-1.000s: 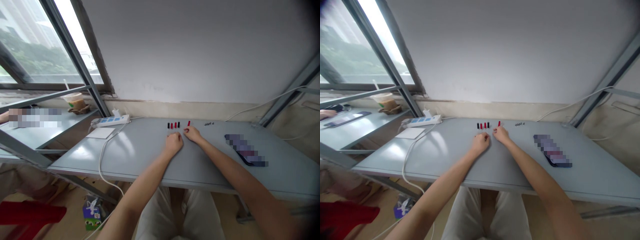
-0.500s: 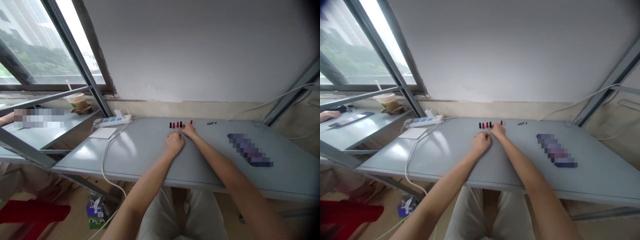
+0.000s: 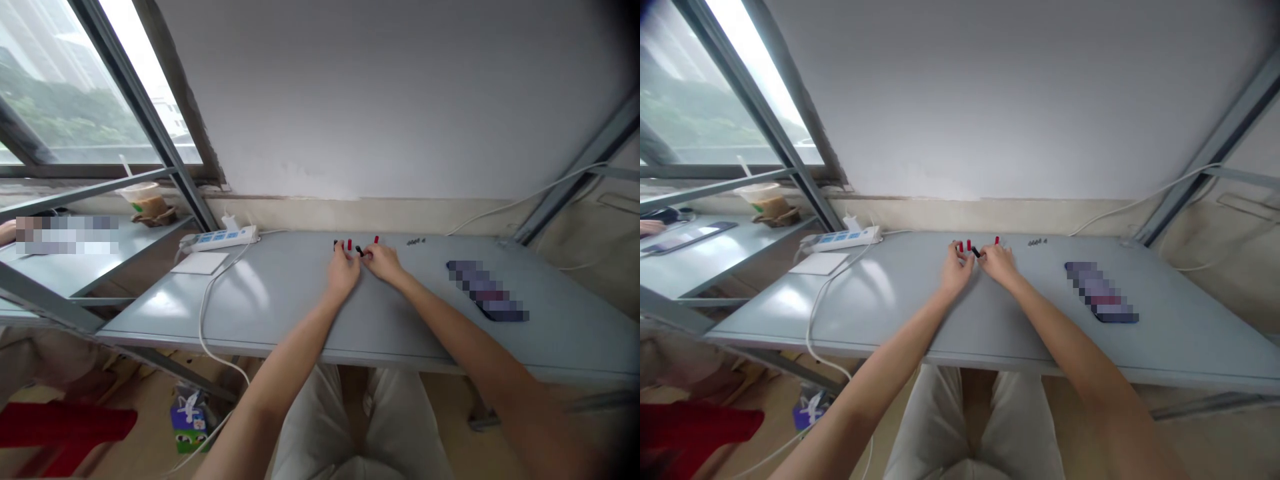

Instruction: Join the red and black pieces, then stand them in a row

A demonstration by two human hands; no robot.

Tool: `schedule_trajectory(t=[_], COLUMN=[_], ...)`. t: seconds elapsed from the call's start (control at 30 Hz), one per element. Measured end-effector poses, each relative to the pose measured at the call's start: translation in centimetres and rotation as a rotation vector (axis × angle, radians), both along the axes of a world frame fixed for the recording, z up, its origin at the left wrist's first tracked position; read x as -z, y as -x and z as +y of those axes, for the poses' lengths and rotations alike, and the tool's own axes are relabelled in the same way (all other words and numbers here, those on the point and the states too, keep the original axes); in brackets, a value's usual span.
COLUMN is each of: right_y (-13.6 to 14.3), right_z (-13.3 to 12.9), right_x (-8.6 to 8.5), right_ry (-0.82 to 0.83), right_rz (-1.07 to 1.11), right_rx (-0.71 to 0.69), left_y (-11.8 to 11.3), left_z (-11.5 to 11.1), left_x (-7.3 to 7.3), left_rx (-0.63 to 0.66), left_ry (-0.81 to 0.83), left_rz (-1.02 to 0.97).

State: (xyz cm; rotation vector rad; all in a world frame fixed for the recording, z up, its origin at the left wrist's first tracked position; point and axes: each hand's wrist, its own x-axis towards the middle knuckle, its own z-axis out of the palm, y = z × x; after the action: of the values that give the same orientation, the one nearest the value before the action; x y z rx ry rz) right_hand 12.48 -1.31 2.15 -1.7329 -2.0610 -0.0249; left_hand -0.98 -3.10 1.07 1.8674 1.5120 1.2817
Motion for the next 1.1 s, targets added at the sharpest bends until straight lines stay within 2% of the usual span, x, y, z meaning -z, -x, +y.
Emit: schedule_trajectory(t=[0.17,0.37,0.73,1.1], right_y=[-0.7,-1.3,-1.6,-1.4], right_z=[-2.6,-4.0,-4.3,-4.5], right_x=[-0.5,0.0,0.1,0.1], right_ry=[-0.100,-0.109,-0.099,-0.138], right_rz=[-0.104,-0.080,-0.116,-0.168], right_rx=[-0.048,-0.029,-0.037,0.002], left_y=[-0.3,-0.4,-0.7,-0.9], left_z=[0.4,0.4,0.8,0.9], left_x=[0.2,0.4,1.2,1.3], left_rx=[0.129,0.161,0.181,0.159], left_ry=[-0.032,-0.069,-0.046,-0.013], left_rz=[0.009,0.008,-0.038,-0.121])
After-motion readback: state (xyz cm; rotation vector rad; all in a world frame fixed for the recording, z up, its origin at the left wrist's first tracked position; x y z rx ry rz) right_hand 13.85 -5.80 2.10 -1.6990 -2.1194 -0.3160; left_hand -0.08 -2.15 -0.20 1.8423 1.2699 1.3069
